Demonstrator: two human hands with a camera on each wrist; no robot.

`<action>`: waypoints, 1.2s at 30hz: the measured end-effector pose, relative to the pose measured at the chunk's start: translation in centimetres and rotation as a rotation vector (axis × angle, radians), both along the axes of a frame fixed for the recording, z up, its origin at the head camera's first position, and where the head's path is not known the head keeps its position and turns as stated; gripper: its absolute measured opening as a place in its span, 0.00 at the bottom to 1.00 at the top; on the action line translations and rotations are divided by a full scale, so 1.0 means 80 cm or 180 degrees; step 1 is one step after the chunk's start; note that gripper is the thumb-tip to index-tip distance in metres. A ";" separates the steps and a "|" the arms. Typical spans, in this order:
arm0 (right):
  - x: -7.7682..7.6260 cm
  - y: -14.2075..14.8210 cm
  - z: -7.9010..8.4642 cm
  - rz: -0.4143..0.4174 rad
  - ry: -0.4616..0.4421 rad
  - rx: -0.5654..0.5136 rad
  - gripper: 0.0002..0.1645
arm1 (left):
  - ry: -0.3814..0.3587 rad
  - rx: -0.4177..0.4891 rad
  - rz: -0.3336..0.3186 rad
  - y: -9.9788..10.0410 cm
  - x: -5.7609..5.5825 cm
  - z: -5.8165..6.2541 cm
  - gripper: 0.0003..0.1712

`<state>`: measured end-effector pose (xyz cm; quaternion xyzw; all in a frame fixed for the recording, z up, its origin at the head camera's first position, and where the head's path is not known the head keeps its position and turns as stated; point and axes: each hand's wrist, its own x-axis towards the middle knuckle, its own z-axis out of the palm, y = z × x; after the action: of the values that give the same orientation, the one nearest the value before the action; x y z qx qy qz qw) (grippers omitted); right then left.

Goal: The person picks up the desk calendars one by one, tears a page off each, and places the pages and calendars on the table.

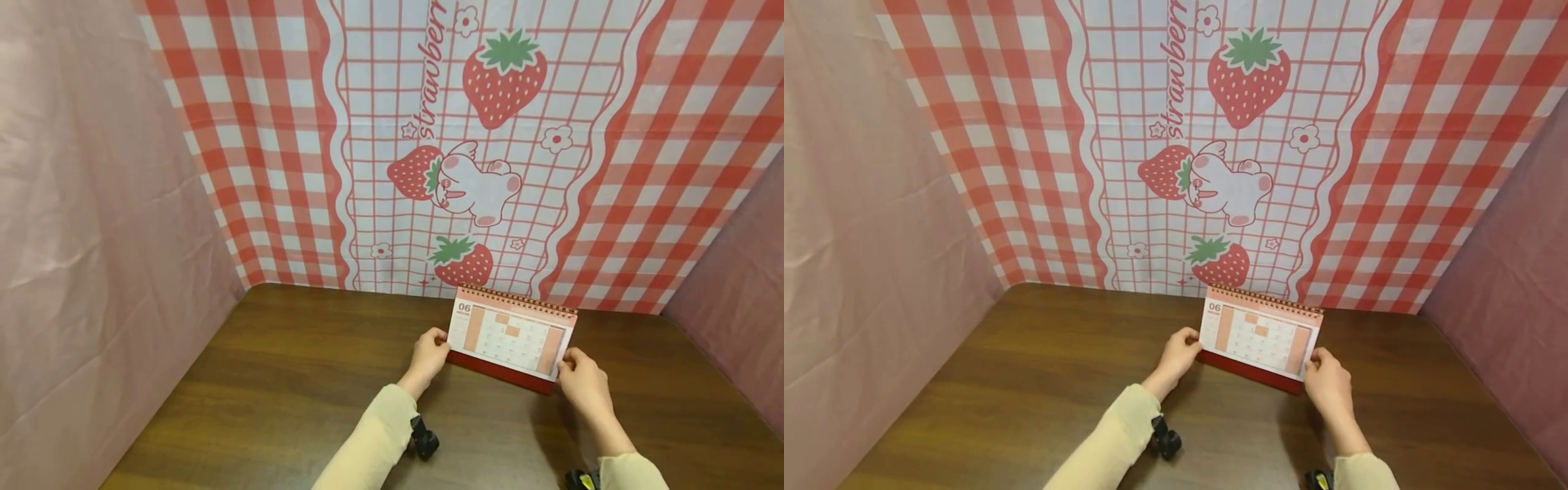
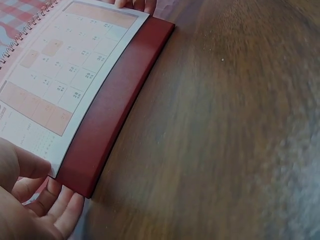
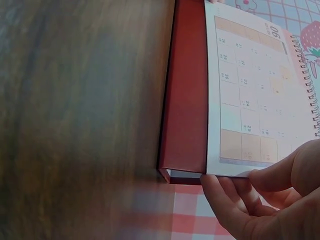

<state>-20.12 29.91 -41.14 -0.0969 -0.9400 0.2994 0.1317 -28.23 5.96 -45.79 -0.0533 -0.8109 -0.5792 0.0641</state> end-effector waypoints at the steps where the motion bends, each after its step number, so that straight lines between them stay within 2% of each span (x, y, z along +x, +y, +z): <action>1: 0.000 0.000 0.000 0.0004 0.0010 0.0011 0.09 | 0.0000 0.0000 -0.0005 0.000 0.000 0.000 0.06; 14: -0.003 -0.006 0.001 -0.0037 0.0236 0.0181 0.06 | 0.0007 -0.0059 -0.0008 -0.006 0.000 0.000 0.04; 25: -0.002 -0.009 -0.002 -0.0096 0.0221 0.0161 0.06 | -0.0036 -0.0078 -0.0094 -0.012 0.003 0.000 0.05; 36: -0.007 -0.015 -0.003 -0.0068 0.0148 0.0057 0.09 | -0.0159 0.0085 -0.0150 -0.024 0.000 -0.005 0.06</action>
<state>-20.68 28.72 -41.38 -0.0988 -0.9383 0.2917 0.1575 -28.21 4.05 -46.23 -0.0571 -0.8029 -0.5925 0.0308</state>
